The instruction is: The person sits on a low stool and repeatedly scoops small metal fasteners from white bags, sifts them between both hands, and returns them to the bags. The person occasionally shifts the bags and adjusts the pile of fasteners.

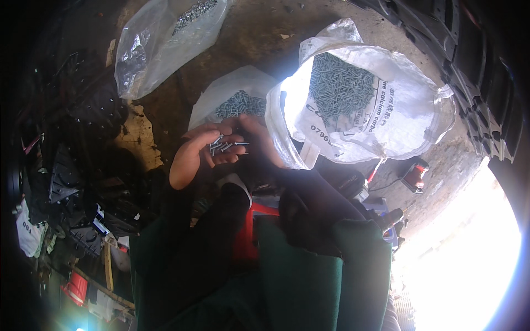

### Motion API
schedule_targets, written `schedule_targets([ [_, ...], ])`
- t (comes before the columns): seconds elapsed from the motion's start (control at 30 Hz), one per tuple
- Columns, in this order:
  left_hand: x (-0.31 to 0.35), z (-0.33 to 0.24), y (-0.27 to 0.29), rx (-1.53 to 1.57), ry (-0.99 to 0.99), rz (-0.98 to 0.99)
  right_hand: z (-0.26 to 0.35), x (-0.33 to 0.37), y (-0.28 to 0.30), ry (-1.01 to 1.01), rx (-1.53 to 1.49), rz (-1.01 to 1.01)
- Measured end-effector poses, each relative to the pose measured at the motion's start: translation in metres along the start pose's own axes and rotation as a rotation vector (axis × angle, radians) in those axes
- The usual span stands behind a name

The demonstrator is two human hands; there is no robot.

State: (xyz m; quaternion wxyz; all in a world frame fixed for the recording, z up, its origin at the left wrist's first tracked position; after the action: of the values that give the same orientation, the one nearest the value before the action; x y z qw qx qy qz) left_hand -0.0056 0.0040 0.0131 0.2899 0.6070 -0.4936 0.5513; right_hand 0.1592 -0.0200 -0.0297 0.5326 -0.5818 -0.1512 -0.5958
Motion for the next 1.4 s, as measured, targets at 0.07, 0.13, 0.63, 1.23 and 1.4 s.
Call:
schedule_targets([
  [0.07,0.001,0.000,0.001,-0.057,-0.044,-0.015,0.001,0.003,-0.001,-0.014,-0.016,0.028],
  [0.13,0.003,0.002,0.000,-0.140,-0.095,-0.001,0.001,0.005,-0.003,-0.093,-0.087,0.037],
  [0.63,0.013,0.014,-0.019,-0.017,-0.432,-0.246,-0.007,-0.003,-0.011,-0.188,-0.334,0.076],
  [1.23,-0.002,0.005,-0.003,0.192,-0.221,0.071,0.083,0.146,0.011,0.188,0.364,0.172],
  [1.4,-0.005,0.009,-0.001,0.212,-0.162,0.080,0.113,0.125,0.004,0.852,0.957,-0.610],
])
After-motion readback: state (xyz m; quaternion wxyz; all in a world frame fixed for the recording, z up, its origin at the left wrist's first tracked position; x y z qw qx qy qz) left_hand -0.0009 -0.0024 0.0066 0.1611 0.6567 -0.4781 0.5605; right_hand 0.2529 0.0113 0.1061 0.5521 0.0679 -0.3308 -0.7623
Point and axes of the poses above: each hand's wrist, its own x-axis away from the middle knuckle, its own y-axis out of the back of the hand, z = x × y, the point moved 1 cm from there along -x, towards the middle knuckle, and after that the axes turned 14 degrees about -z, right-handed, at the moved point
